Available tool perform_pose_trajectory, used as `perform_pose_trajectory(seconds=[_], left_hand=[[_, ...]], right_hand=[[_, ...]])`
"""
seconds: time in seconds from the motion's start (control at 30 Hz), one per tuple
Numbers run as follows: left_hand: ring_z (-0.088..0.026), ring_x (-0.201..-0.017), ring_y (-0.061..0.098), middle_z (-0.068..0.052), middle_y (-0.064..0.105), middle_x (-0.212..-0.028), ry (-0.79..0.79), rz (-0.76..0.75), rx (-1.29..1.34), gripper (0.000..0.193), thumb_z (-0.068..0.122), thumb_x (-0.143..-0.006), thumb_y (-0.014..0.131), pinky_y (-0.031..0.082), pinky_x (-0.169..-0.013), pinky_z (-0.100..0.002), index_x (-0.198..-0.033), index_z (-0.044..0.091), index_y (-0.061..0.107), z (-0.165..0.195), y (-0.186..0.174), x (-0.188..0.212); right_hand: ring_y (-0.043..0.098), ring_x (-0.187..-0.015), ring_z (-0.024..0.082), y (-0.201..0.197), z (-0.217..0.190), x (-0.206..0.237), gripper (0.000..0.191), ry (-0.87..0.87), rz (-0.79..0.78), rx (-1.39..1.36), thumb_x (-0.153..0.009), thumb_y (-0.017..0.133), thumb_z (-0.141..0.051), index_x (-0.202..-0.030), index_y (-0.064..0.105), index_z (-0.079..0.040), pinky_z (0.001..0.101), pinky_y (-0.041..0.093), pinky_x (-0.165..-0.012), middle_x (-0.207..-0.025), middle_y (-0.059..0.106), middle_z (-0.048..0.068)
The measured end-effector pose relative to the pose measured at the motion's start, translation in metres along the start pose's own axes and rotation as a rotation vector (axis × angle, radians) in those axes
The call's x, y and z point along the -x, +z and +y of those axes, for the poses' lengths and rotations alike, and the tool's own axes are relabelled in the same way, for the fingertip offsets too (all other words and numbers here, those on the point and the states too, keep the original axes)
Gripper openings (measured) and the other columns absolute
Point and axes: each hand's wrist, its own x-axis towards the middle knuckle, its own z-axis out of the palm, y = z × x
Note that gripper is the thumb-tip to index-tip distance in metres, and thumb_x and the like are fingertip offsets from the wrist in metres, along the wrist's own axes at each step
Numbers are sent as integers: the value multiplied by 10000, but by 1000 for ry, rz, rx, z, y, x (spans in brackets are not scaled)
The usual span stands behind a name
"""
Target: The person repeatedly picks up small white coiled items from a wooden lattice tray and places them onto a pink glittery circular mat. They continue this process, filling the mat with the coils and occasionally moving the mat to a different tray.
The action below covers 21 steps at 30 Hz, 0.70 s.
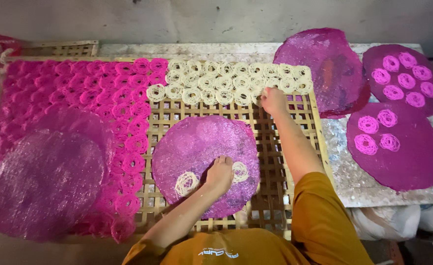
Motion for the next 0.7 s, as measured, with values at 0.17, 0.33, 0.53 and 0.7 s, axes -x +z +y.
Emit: perform_pose_trajectory(seconds=[0.17,0.33,0.53,0.7], left_hand=[[-421,-1037,639,-226,628,-1111,168,110,11,318,6,-817,593,549,-850,-501,-1131,-1,542,0,11,-9],[-339,-970,709,-173,666,-989,-54,-125,503,319,59,-876,674,565,-875,-458,-1135,22,491,1,17,-18],[-275,-1149,699,-166,515,-1258,10,-74,973,237,36,-970,631,579,-934,-357,-1179,-7,527,51,36,-30],[-280,-1248,664,-198,632,-1372,84,-27,752,335,101,-964,597,520,-1092,-379,-1274,18,503,50,-1,-20]], right_hand=[[683,-913,385,-4,19,14,350,-53,34,8,-847,751,-183,-1154,714,-19,477,566,-778,-1007,722,216],[712,-653,135,-6,20,118,198,317,-752,-690,-888,690,-294,-964,780,-134,360,613,-666,-793,783,7],[669,-646,153,-25,36,207,287,576,-827,-1024,-979,650,-345,-1006,769,-85,353,549,-657,-799,717,41],[697,-836,121,-29,72,145,207,487,-441,-938,-940,698,-124,-1130,759,-73,306,563,-810,-992,773,39]])
